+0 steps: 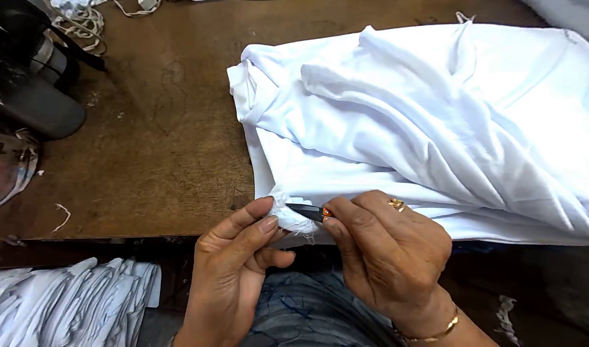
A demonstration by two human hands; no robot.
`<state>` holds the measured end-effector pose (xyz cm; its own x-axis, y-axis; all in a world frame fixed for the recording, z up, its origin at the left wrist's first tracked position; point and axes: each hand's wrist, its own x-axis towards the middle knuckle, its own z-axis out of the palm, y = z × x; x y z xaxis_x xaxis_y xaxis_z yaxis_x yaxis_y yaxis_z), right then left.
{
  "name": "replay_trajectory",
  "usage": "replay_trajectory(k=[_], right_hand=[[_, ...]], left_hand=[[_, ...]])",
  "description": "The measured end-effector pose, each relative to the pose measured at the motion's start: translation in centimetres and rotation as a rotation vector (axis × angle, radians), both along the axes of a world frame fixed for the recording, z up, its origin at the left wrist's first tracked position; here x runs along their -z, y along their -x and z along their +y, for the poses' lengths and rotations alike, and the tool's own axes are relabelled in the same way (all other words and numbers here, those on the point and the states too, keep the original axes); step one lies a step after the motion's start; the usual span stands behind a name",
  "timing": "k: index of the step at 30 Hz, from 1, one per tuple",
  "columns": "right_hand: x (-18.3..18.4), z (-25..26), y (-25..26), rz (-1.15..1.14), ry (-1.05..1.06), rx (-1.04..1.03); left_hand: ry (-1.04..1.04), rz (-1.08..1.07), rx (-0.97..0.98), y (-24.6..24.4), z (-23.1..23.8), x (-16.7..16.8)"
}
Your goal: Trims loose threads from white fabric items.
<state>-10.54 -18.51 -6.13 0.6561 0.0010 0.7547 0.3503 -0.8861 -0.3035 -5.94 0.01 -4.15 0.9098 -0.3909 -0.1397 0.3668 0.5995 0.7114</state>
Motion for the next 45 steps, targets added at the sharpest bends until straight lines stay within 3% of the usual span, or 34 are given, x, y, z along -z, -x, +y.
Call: replay_trajectory(k=[6,11,23,34,45], right_hand=[[-0.2,-0.9,0.4,0.087,-0.029,-0.069],[-0.3,-0.2,0.0,0.054,-0.041,-0.05],[0.1,-0.2,-0.1,0.014,-0.031,-0.027],[0.0,-1.0,1.0,0.05,-0.004,-0.024],[0.2,0.0,0.4,0.014,0.017,-0.004]], left_hand=[[-0.027,-0.04,-0.003,-0.2,0.0,-0.3],[-0.099,-0.15,-0.011,-0.1,-0.2,-0.3],[-0.165,-0.177,-0.025,0.0,-0.3,-0.2],[-0.319,-0.428,-0.097,0.0,-0.4,0.1],[-0.378,-0.502,-0.116,-0.1,-0.2,0.2]])
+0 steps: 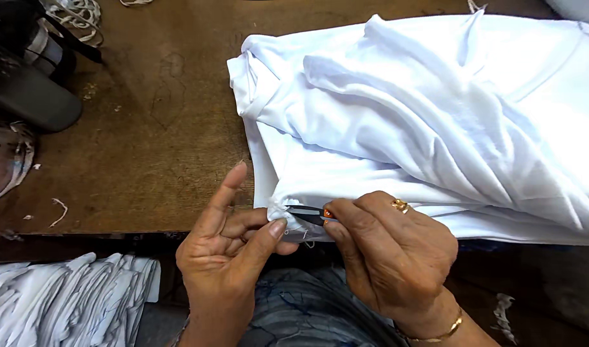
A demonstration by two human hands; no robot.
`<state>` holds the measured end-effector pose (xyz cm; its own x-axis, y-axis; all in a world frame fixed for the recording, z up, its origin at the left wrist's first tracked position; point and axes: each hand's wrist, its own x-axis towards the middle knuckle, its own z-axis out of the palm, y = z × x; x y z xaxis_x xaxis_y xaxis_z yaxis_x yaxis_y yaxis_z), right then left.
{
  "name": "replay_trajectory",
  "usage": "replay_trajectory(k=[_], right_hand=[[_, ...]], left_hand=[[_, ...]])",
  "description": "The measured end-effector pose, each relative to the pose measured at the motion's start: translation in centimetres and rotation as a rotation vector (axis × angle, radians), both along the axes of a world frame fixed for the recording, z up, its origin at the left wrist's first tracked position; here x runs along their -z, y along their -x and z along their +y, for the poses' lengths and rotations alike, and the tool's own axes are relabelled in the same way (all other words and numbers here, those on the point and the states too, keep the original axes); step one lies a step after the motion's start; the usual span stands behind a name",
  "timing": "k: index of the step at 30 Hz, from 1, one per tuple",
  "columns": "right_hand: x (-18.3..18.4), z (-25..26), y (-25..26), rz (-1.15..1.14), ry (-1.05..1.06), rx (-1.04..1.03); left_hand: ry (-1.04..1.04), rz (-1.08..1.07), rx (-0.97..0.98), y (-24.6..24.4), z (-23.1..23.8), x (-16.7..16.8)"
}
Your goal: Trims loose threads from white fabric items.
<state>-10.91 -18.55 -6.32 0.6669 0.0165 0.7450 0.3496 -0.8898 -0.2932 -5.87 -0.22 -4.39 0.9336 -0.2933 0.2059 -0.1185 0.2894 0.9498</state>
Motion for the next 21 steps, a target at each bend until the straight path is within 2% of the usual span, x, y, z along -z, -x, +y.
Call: replay_trajectory(k=[6,12,16,19,21], right_hand=[[0.3,-0.6,0.1,0.012,-0.019,-0.046],[-0.9,-1.2,0.1,0.057,-0.321,-0.262],[-1.3,0.7,-1.9,-0.004,-0.286,-0.28],[-1.8,1.1,-2.8,0.014,-0.311,-0.418],[-2.1,1.0,-2.1,0.116,-0.333,-0.583]], left_hand=[[-0.061,-0.061,-0.031,0.1,-0.1,0.1],[-0.087,-0.123,-0.063,0.1,-0.1,0.1],[-0.123,-0.219,-0.075,0.0,-0.3,0.3],[-0.119,-0.243,-0.043,-0.3,0.3,0.4],[-0.122,-0.222,-0.029,-0.6,0.9,0.4]])
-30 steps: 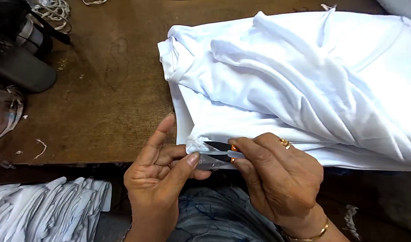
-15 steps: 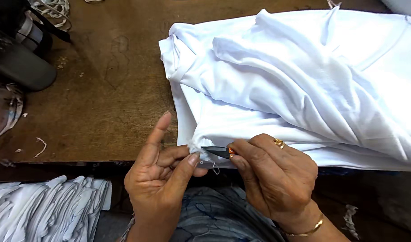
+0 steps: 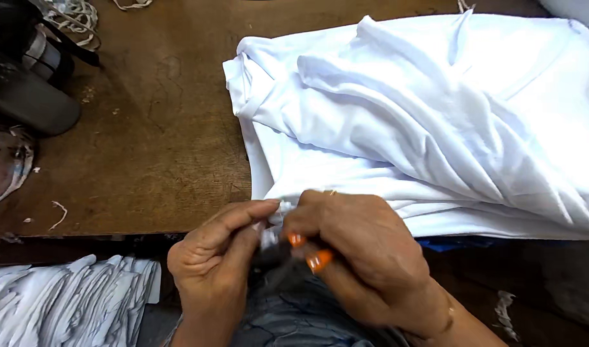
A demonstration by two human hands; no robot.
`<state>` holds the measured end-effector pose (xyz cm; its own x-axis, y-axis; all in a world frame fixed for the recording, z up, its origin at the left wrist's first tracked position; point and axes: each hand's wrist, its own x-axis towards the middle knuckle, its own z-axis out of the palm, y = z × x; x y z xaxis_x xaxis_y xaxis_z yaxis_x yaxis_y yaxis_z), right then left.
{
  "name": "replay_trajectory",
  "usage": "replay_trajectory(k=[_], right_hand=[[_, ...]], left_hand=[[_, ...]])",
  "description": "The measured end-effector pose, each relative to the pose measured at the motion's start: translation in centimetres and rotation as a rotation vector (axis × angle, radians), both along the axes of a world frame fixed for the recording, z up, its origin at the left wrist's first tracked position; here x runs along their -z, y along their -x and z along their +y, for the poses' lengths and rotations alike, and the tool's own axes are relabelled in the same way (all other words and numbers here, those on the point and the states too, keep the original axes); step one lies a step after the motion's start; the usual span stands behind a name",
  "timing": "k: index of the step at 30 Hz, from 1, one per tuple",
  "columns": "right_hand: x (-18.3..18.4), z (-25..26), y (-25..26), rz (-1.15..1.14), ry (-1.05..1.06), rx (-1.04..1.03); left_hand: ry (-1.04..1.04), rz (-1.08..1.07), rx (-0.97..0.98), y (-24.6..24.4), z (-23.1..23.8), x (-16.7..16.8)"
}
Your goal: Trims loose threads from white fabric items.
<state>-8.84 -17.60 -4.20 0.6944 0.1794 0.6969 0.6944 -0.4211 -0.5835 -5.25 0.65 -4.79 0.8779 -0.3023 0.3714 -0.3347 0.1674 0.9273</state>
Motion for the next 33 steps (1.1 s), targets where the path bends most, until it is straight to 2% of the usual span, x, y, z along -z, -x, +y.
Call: replay_trajectory(k=[4,7,10,13,16,22,33], right_hand=[[0.9,-0.7,3.1,0.285,0.14,-0.32],[1.5,-1.4,4.6,0.378,0.175,-0.389],[1.7,-2.0,5.2,0.359,0.124,-0.152],[1.1,-2.1,4.7,0.177,0.239,0.328],[1.6,-2.4,4.3,0.049,0.355,0.57],[3.0,-2.2,4.4,0.006,0.393,0.607],[2.9,-1.2,3.1,-0.047,0.352,0.594]], left_hand=[[0.085,0.131,0.051,-0.3,0.2,0.1],[0.103,0.194,0.033,-0.2,-0.1,0.2],[0.115,0.244,0.012,-0.2,-0.5,0.2],[0.125,0.304,-0.001,0.0,-0.7,0.0],[0.135,0.327,-0.007,0.2,-0.7,-0.2],[0.131,0.313,0.014,0.4,-0.9,-0.1],[0.202,0.394,0.033,0.6,-0.9,0.0]])
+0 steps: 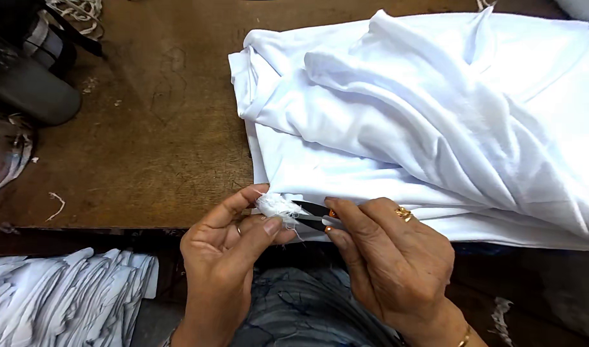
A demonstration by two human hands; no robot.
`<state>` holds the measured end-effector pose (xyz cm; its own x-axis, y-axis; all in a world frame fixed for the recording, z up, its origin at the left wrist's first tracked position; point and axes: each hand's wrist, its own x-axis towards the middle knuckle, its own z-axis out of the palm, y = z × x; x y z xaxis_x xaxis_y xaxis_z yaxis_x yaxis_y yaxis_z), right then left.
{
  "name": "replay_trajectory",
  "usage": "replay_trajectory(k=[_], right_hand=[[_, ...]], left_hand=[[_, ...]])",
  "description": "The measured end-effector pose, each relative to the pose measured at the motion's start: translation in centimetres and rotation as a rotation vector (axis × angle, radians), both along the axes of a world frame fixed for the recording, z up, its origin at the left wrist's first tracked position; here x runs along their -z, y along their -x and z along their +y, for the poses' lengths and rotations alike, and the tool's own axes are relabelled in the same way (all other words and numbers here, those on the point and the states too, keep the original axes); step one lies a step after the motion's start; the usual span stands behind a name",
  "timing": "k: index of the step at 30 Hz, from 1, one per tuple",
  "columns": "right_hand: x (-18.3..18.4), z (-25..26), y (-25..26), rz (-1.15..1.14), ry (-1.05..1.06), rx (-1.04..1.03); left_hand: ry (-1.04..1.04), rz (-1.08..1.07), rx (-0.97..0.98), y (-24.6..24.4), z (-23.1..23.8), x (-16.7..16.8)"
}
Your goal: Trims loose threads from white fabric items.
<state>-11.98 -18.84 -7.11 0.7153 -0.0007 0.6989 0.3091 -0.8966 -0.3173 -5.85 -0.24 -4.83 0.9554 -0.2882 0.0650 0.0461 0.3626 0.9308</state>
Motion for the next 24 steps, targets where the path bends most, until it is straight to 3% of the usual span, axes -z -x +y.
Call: replay_trajectory(k=[9,17,24], right_hand=[[-0.25,0.24,-0.05,0.008,0.008,-0.001],[-0.02,0.69,0.04,-0.002,0.013,0.03],[0.11,0.39,0.21,-0.005,0.042,-0.013]], left_hand=[[-0.063,-0.054,-0.038,0.02,0.04,-0.12],[-0.195,-0.236,-0.083,0.07,-0.31,0.22],[-0.165,-0.189,-0.02,-0.03,0.25,0.07]])
